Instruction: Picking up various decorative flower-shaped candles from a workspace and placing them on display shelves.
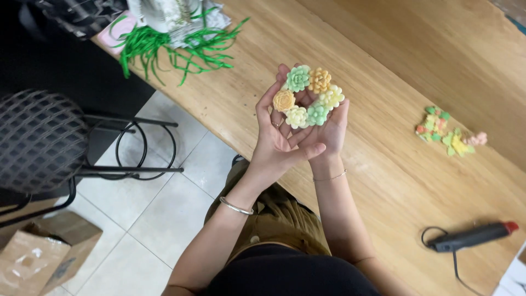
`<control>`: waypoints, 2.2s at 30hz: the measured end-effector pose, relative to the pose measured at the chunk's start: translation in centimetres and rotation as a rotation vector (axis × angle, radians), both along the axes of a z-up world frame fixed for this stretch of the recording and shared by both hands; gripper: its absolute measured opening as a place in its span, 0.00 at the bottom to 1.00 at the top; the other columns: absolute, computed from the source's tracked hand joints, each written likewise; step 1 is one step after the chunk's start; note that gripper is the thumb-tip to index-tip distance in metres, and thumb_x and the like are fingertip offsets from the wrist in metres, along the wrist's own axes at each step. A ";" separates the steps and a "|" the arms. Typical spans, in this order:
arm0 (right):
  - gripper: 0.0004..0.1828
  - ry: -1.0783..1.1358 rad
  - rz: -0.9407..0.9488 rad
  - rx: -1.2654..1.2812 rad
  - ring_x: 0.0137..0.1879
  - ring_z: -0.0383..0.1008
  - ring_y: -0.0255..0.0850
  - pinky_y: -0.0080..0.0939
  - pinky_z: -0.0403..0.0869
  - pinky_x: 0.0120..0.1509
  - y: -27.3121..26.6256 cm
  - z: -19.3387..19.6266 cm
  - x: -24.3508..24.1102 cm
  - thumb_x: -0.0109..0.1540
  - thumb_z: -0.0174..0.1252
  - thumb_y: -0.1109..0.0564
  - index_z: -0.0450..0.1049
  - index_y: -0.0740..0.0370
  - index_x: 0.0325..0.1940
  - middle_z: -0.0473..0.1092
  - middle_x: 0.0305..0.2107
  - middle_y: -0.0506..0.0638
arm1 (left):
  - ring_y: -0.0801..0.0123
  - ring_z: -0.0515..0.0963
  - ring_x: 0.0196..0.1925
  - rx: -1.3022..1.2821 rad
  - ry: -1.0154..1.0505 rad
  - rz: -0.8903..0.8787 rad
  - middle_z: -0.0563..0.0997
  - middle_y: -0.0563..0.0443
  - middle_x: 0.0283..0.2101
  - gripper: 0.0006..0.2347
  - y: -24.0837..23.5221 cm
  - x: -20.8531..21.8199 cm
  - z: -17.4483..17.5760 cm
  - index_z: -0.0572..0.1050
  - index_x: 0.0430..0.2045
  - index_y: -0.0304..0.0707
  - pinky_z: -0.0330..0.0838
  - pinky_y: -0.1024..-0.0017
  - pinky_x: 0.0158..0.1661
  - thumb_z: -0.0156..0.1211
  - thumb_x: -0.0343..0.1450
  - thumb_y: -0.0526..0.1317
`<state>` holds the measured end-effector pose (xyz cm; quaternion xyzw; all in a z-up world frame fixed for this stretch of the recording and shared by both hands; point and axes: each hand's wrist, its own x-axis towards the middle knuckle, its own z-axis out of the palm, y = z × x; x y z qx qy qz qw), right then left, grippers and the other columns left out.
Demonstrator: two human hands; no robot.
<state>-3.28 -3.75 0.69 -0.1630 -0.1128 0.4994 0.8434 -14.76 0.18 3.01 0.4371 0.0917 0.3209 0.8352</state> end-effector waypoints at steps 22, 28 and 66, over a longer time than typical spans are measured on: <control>0.41 0.073 0.930 0.016 0.67 0.70 0.53 0.48 0.77 0.63 11.8 -1.9 -20.9 0.71 0.34 0.31 0.57 0.60 0.79 0.61 0.71 0.63 | 0.63 0.76 0.66 0.185 0.296 0.907 0.69 0.41 0.66 0.40 2.9 -21.4 -1.1 0.47 0.67 0.41 0.82 0.68 0.55 0.70 0.65 0.24; 0.37 0.061 1.147 -0.066 0.67 0.70 0.51 0.53 0.75 0.65 13.4 -0.2 -31.3 0.69 0.36 0.37 0.57 0.60 0.78 0.61 0.70 0.62 | 0.65 0.80 0.60 0.119 0.350 1.114 0.75 0.41 0.60 0.37 3.2 -31.4 -1.3 0.52 0.64 0.40 0.83 0.71 0.49 0.70 0.64 0.25; 0.37 -0.003 2.661 -0.264 0.75 0.61 0.60 0.64 0.65 0.74 5.6 -2.8 -96.8 0.70 0.30 0.40 0.56 0.64 0.78 0.57 0.72 0.69 | 0.63 0.79 0.56 -0.298 0.839 2.565 0.71 0.41 0.63 0.38 -11.3 -77.7 -1.5 0.56 0.67 0.39 0.85 0.69 0.45 0.73 0.62 0.29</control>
